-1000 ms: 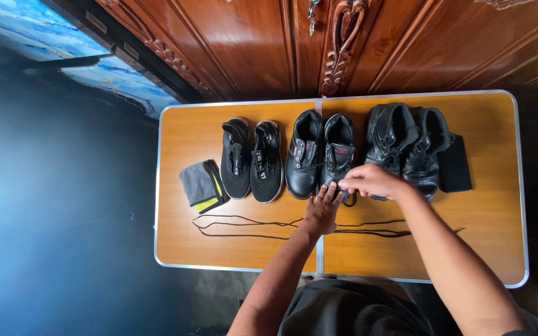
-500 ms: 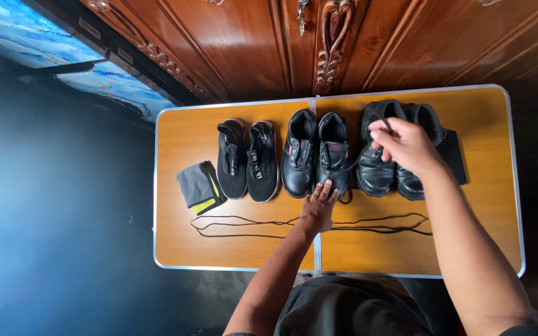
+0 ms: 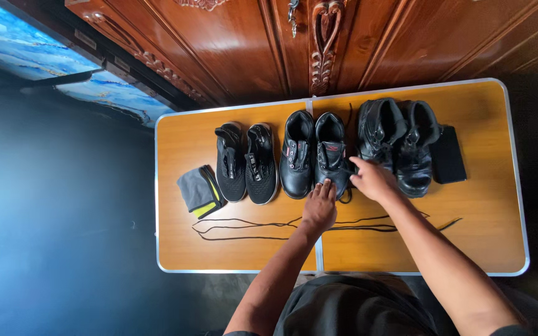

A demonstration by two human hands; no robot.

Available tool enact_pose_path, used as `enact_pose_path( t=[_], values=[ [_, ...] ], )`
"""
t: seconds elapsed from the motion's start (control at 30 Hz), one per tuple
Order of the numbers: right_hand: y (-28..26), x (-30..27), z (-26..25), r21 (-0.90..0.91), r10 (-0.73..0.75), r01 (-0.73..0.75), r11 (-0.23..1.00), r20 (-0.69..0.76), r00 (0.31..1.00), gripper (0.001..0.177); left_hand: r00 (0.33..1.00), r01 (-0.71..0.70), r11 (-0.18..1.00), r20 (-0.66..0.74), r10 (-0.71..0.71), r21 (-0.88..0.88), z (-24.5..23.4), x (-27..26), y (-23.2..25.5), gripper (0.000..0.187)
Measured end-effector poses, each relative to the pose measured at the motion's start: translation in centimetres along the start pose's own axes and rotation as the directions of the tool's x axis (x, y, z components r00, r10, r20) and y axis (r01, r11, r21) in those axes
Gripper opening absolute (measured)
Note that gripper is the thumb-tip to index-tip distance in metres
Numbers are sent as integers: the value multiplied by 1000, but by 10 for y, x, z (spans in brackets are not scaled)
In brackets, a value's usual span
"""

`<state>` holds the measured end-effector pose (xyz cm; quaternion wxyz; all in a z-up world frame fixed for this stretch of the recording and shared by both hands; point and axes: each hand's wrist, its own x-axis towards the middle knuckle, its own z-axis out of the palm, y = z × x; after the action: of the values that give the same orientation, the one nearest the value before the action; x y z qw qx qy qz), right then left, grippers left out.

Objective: The person removes shoelaces from three pairs of shoes on a table, then threads and ties new laces into each shoe one by one. The shoes remain on the table throughout the process.

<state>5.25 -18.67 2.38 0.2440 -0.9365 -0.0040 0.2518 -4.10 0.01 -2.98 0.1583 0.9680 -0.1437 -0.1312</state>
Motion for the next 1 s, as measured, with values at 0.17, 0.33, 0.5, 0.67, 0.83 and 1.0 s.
enact_pose_path(
  t=[0.17,0.33,0.5,0.67,0.83,1.0],
  values=[
    [-4,18,11,-163,-49,46,985,-14,999,27,996,0,1000,-88,-1,-12,-14,8,5,65],
    [-26,27,-6,-112,-146,124,986,-224,964,18,988,107,994,113,-105,-12,-39,25,12,84],
    [-50,29,-22,-109,-294,279,954,-153,944,32,967,190,982,172,-186,-8,-53,44,13,76],
    [-50,38,-26,-221,-459,432,875,-92,883,56,963,246,965,135,-232,-96,-54,44,9,57],
    [-48,46,-31,-226,-391,389,893,36,920,52,955,297,897,110,-276,-327,-54,35,-5,47],
    [-54,45,-36,-285,-333,352,891,115,936,60,954,-29,819,-260,-149,-574,-60,18,-23,35]
  ],
)
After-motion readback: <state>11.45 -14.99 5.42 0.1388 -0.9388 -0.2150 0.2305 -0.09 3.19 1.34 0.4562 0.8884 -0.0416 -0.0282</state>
